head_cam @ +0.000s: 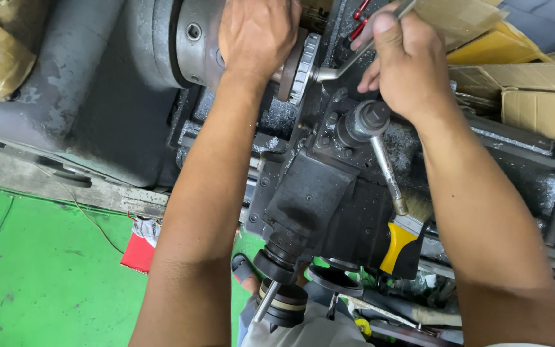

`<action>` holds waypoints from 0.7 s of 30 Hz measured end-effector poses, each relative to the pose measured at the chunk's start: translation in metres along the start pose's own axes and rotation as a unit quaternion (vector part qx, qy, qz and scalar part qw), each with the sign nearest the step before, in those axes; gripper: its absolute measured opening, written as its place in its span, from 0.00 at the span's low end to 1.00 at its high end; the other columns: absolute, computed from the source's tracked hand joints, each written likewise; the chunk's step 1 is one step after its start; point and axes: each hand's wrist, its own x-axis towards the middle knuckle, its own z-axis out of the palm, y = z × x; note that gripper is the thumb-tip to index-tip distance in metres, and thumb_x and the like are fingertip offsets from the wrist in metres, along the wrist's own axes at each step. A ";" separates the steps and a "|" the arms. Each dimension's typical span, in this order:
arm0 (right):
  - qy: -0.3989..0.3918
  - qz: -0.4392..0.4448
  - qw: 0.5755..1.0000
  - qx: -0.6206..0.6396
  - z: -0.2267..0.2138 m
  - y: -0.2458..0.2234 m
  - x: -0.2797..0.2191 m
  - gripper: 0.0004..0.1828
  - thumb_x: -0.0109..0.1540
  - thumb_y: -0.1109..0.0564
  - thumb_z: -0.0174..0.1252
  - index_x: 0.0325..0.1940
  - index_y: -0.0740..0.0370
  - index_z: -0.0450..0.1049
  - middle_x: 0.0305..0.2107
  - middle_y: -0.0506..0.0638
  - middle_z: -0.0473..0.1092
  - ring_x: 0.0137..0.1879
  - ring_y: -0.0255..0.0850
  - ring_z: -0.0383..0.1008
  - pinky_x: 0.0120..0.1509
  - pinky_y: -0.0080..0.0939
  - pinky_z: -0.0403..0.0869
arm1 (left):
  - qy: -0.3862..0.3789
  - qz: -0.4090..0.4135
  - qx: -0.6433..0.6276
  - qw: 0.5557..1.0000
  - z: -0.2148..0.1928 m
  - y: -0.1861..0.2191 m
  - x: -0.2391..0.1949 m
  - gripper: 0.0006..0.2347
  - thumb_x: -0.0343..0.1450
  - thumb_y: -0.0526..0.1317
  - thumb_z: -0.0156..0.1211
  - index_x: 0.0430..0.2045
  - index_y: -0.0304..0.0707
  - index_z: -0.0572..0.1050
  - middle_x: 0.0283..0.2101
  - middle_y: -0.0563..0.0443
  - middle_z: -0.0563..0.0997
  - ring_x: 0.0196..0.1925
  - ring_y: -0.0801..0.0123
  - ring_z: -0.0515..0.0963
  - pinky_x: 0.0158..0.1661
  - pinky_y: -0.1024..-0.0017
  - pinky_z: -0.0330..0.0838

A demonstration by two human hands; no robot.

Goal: Calibrating a lathe by setting up a dial indicator and tightening the tool post with a wrench.

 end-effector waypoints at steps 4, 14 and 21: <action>0.018 -0.020 0.999 -0.016 -0.001 0.008 0.010 0.40 0.72 0.28 0.27 0.46 0.68 0.67 0.46 0.59 0.78 0.21 0.38 0.76 0.21 0.31 0.70 | -0.013 -0.034 -0.001 0.999 0.007 -0.004 0.000 0.10 0.68 0.43 0.51 0.14 0.47 0.65 0.16 0.50 0.71 0.21 0.47 0.70 0.23 0.51 0.61; 0.049 0.039 0.998 0.021 -0.001 0.024 0.035 0.16 0.72 0.55 0.36 0.50 0.62 0.69 0.35 0.54 0.76 0.23 0.38 0.69 0.17 0.33 0.64 | -0.014 -0.067 -0.030 0.997 0.008 -0.005 -0.001 0.11 0.65 0.43 0.51 0.11 0.48 0.60 0.14 0.52 0.65 0.20 0.55 0.65 0.24 0.55 0.58; 0.003 0.151 0.988 -0.021 -0.005 0.015 0.037 0.22 0.63 0.56 0.32 0.46 0.49 0.74 0.44 0.39 0.78 0.21 0.26 0.58 0.21 0.34 0.52 | -0.004 -0.056 -0.035 0.998 0.010 -0.007 -0.003 0.10 0.66 0.42 0.51 0.13 0.48 0.61 0.15 0.52 0.65 0.19 0.55 0.64 0.23 0.55 0.57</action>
